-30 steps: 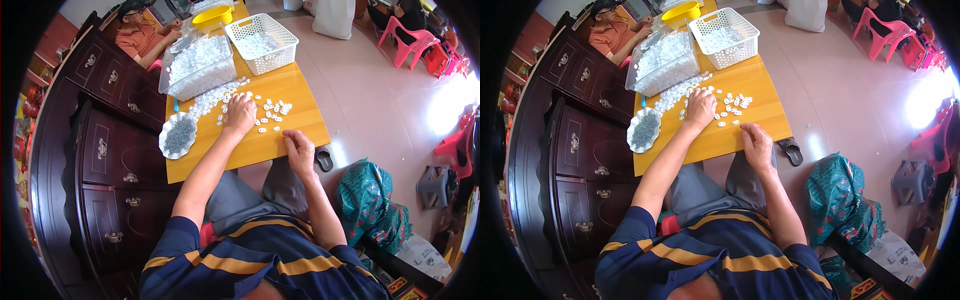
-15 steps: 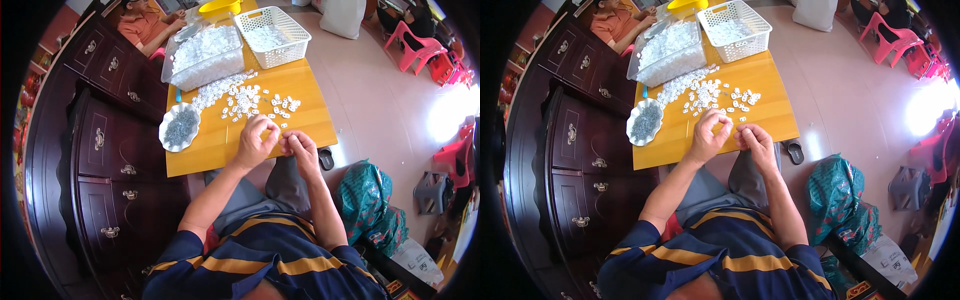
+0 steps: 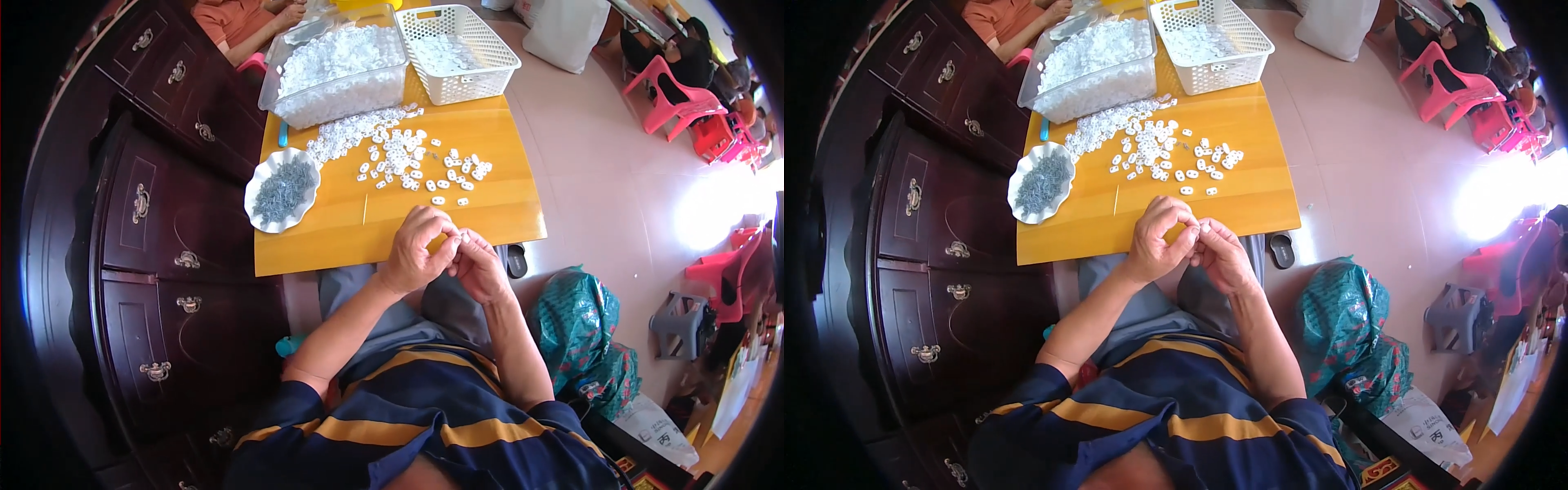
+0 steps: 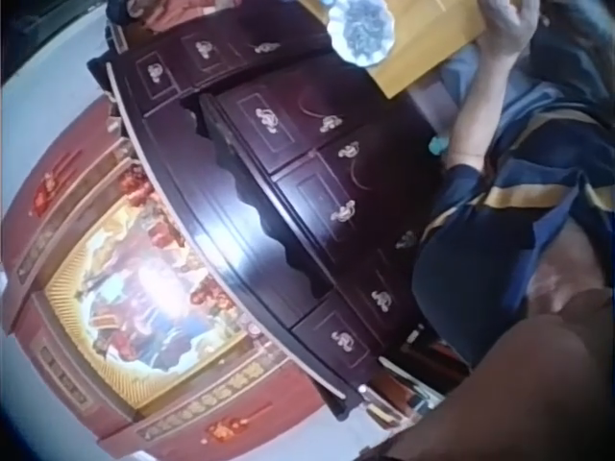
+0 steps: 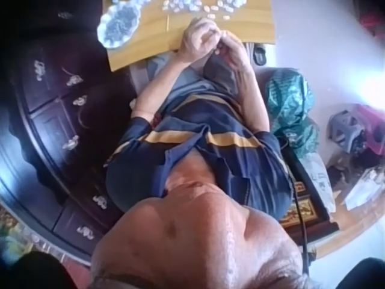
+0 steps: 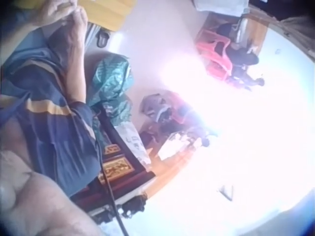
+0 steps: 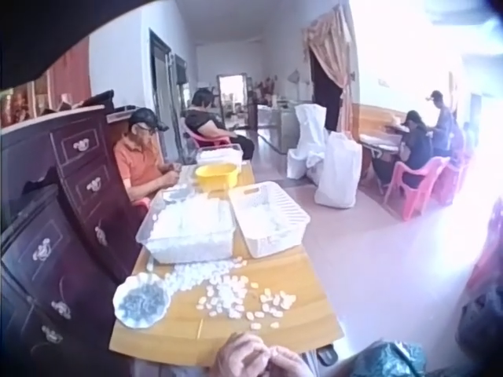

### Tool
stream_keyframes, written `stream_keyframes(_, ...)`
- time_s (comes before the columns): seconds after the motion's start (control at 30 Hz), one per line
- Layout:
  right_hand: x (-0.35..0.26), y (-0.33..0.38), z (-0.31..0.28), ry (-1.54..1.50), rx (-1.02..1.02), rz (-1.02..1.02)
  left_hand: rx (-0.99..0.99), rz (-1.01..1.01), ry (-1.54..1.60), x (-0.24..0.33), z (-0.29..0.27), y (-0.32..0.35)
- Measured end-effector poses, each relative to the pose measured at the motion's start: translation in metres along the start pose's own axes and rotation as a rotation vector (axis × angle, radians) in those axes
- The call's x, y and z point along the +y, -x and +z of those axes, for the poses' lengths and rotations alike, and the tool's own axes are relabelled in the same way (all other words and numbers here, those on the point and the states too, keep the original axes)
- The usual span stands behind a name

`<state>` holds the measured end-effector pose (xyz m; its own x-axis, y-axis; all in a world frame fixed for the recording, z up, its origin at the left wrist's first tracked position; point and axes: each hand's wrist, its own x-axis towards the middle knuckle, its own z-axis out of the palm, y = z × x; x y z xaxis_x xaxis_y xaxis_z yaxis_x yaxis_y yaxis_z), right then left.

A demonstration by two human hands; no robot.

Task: Assembling small white plastic components and metal pins by hand.

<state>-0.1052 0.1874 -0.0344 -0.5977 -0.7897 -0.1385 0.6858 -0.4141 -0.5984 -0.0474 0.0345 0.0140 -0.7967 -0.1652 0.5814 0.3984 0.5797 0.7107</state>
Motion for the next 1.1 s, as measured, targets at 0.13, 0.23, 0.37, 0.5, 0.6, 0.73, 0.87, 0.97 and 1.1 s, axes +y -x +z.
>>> stream_keyframes(0.13,0.002,0.002,-0.004,0.043,-0.006,0.008,-0.122,-0.020,0.026,0.000,-0.014,-0.001)
stream_keyframes(0.23,-0.001,0.002,-0.003,0.123,-0.012,0.012,-0.176,-0.067,0.078,0.003,-0.025,-0.004)
stream_keyframes(0.37,-0.011,0.001,0.012,0.299,0.003,0.027,-0.157,-0.093,0.093,0.004,-0.034,-0.001)
stream_keyframes(0.5,-0.011,-0.005,0.017,0.531,0.077,-0.028,-0.109,-0.142,0.075,-0.003,-0.034,0.008)
stream_keyframes(0.6,-0.008,-0.008,0.015,0.651,0.068,-0.078,-0.069,-0.199,0.073,-0.009,-0.031,0.016)
stream_keyframes(0.73,-0.008,-0.011,0.022,0.797,0.090,-0.127,-0.063,-0.315,0.105,-0.014,-0.030,0.020)
stream_keyframes(0.87,-0.011,-0.015,0.028,1.012,0.130,-0.215,-0.034,-0.370,0.164,-0.020,-0.034,0.019)
stream_keyframes(0.97,-0.022,-0.029,0.022,1.288,0.223,-0.452,-0.054,-0.410,0.197,-0.020,-0.036,0.017)
stream_keyframes(1.1,-0.044,-0.055,0.022,1.595,0.261,-0.652,-0.012,-0.433,0.136,-0.023,-0.035,0.026)
